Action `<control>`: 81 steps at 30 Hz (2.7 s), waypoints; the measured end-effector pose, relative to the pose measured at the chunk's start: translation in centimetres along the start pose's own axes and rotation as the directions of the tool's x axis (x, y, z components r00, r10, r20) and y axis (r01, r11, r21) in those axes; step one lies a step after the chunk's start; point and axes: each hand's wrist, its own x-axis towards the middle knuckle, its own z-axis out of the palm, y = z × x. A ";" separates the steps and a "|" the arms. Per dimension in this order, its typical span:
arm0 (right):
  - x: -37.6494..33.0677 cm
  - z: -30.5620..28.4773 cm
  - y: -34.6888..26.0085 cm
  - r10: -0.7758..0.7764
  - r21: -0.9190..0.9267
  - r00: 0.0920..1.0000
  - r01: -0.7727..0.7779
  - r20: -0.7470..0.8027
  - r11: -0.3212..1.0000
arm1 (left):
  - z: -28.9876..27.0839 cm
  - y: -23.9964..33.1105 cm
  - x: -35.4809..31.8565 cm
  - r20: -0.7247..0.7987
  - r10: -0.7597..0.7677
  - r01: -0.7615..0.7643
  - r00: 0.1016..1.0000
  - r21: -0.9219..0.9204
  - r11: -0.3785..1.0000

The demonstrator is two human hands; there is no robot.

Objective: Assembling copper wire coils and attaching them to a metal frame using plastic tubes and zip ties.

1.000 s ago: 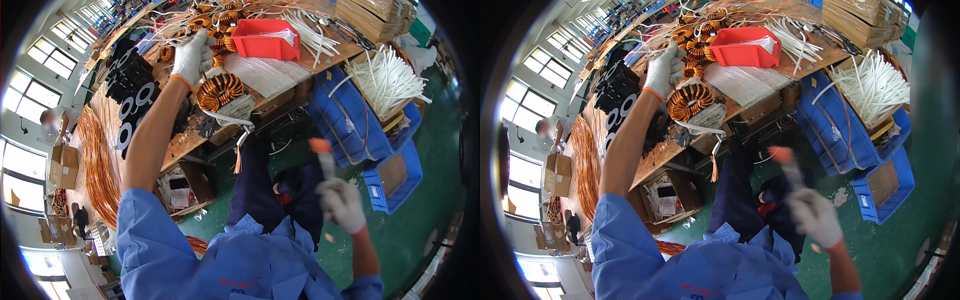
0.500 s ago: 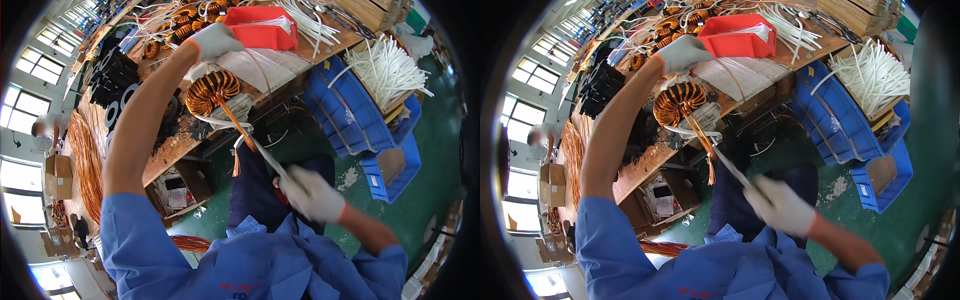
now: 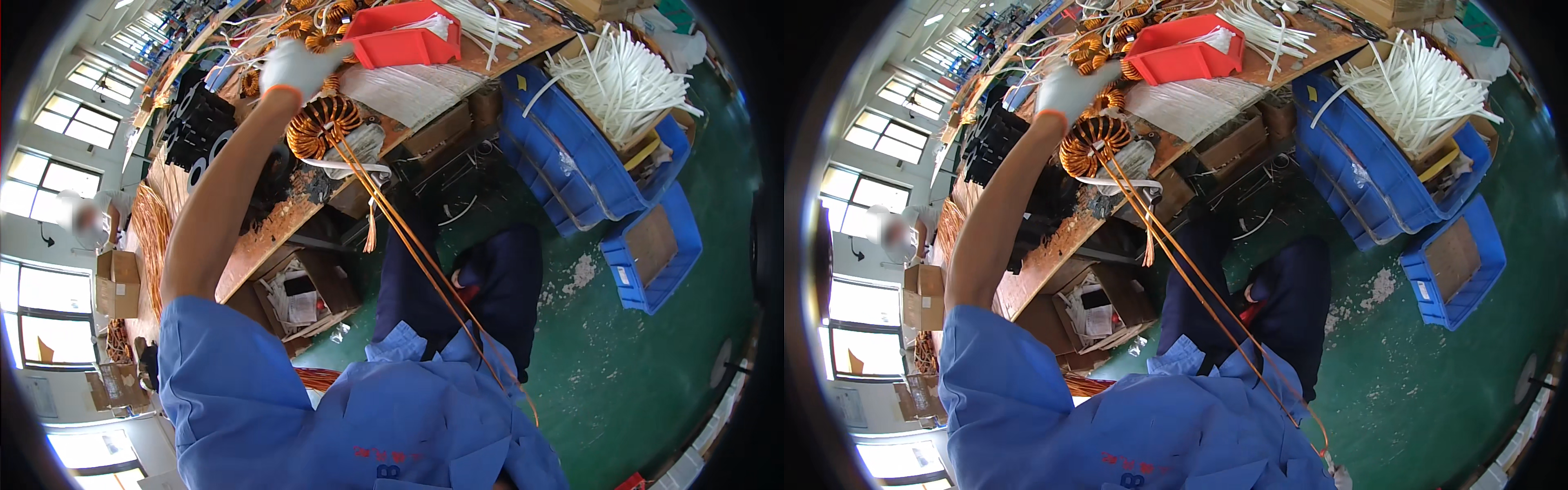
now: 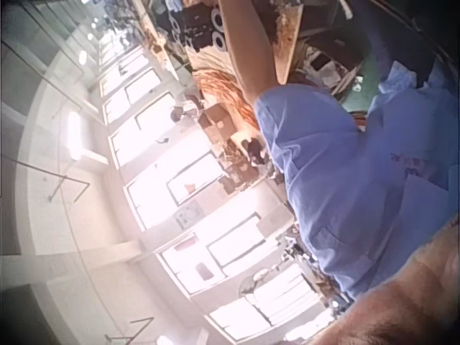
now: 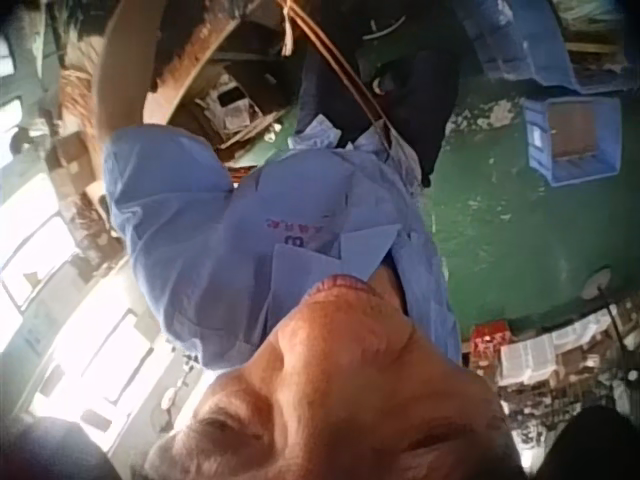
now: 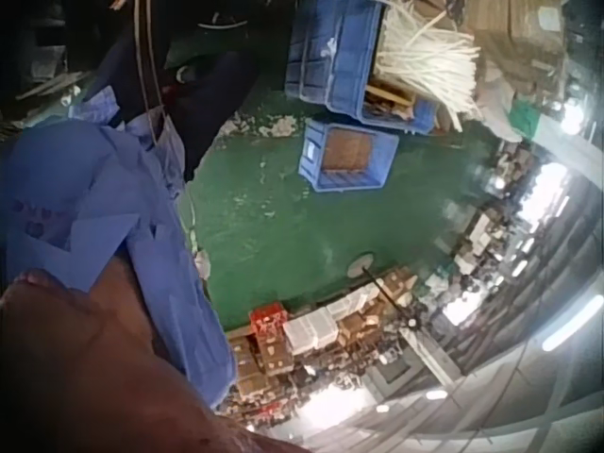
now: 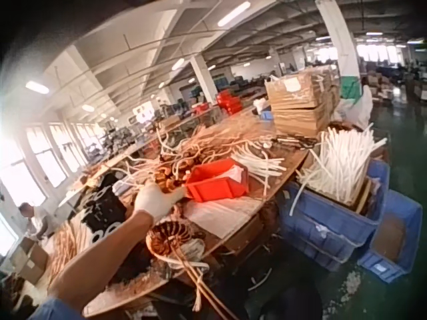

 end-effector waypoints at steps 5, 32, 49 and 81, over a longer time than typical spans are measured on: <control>-2.1 -3.3 -4.5 -0.078 -0.351 0.968 -0.011 -0.240 0.936 | -1.8 -5.7 -3.5 -0.517 0.377 -0.273 0.769 0.268 0.924; 4.5 43.0 -77.8 -0.404 -0.010 0.491 0.644 0.771 0.765 | 5.5 -5.6 1.4 0.432 0.211 0.243 0.877 -0.777 0.580; 3.5 6.3 2.6 -0.401 -0.565 0.904 0.256 -0.147 0.785 | -3.8 1.3 -1.2 0.239 -0.017 0.048 0.971 -0.120 0.992; 3.4 42.6 -75.1 -0.466 0.098 0.499 0.599 0.731 0.795 | 5.6 -5.7 0.5 0.402 0.092 0.285 0.911 -0.776 0.562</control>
